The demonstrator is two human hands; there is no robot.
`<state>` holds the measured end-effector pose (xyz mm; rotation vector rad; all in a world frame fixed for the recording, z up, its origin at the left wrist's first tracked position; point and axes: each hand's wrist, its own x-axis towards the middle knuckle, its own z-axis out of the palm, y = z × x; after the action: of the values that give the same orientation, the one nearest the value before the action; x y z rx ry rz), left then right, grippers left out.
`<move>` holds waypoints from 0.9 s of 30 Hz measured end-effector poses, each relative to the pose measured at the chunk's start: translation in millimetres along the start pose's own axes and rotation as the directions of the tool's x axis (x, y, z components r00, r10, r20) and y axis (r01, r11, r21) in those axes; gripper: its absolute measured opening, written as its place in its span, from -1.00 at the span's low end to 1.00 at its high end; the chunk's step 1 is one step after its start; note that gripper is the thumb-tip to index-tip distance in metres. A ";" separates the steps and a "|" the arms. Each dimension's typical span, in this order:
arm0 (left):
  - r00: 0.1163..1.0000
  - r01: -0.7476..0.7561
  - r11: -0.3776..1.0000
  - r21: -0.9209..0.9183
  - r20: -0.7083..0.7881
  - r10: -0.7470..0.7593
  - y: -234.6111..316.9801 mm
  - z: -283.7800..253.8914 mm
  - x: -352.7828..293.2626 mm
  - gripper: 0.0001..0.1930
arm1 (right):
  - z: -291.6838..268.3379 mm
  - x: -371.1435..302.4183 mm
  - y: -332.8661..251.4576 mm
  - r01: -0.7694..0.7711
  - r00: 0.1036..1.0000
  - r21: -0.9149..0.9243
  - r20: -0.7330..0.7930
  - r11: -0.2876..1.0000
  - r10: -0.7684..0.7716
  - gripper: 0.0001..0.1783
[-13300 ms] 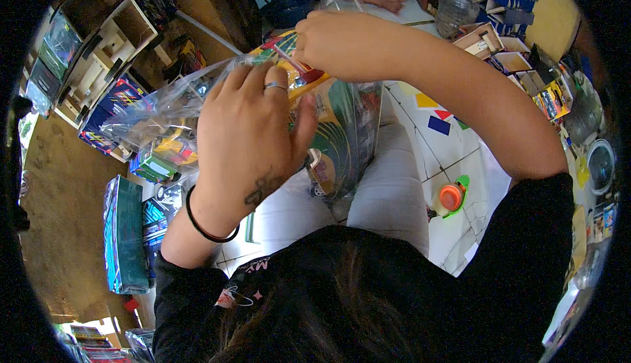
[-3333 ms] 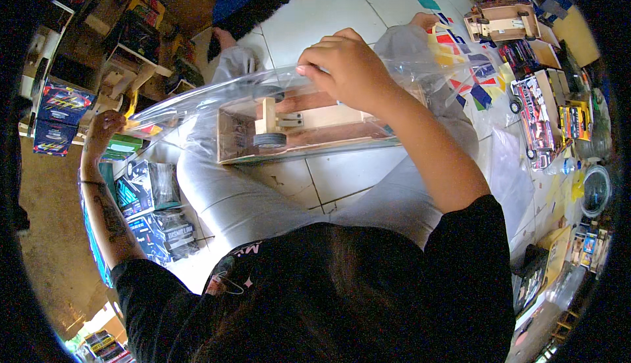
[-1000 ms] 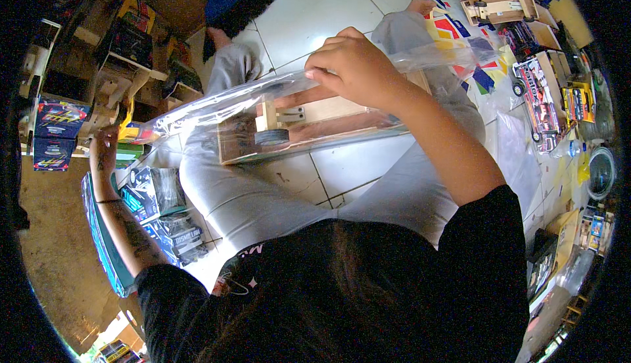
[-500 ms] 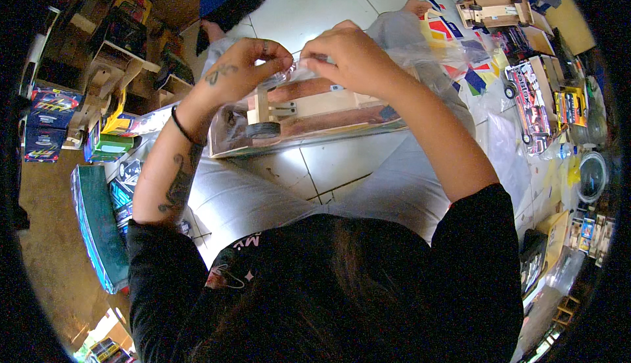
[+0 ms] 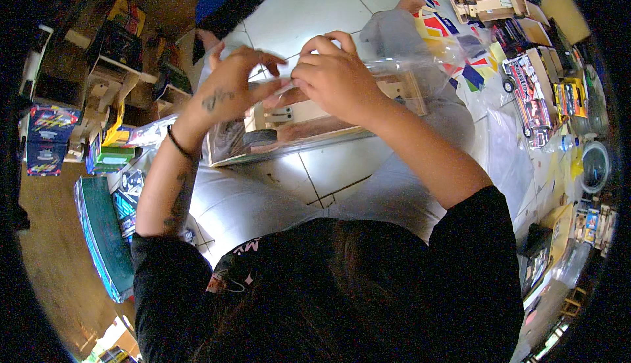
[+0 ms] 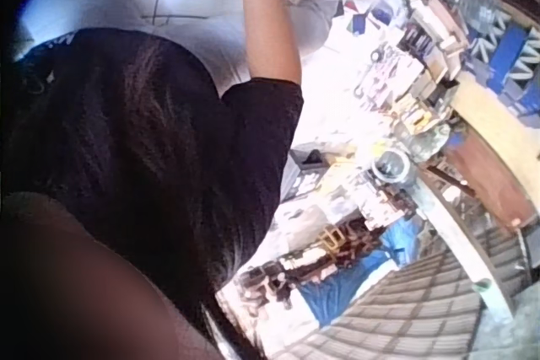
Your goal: The person wraps a wooden toy car in clear plastic, seals it with tape, and then cuts a red sticker with scissors. The wrapped toy is placed on a nearby shelf.
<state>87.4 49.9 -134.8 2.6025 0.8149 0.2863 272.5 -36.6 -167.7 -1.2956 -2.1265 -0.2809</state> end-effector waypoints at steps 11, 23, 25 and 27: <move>0.962 -0.208 0.977 -0.035 -0.185 0.199 -10.3 17.1 -9.3 -0.88 | -92.2 -69.6 97.2 0.121 0.900 -0.361 0.432 0.925 0.050 -0.91; 0.978 -0.209 0.968 -0.141 -0.044 0.205 -12.0 12.5 -9.8 -0.85 | -103.7 -49.3 23.5 -0.095 0.983 -0.210 0.135 0.973 0.125 -0.51; 0.983 -0.183 0.973 -0.137 -0.008 0.184 -9.0 9.5 -11.2 -0.92 | -51.6 -26.4 -3.2 0.107 0.985 -0.220 0.158 0.970 -0.073 -0.61; 0.984 -0.169 0.982 -0.086 0.046 0.174 -6.6 7.8 -10.9 -0.92 | -19.6 -11.7 -12.8 0.093 0.987 -0.125 0.144 0.988 -0.075 -0.72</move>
<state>77.7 46.1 -145.5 2.5947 0.5498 0.2914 273.1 -60.8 -157.8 -1.3350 -2.3177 -0.3822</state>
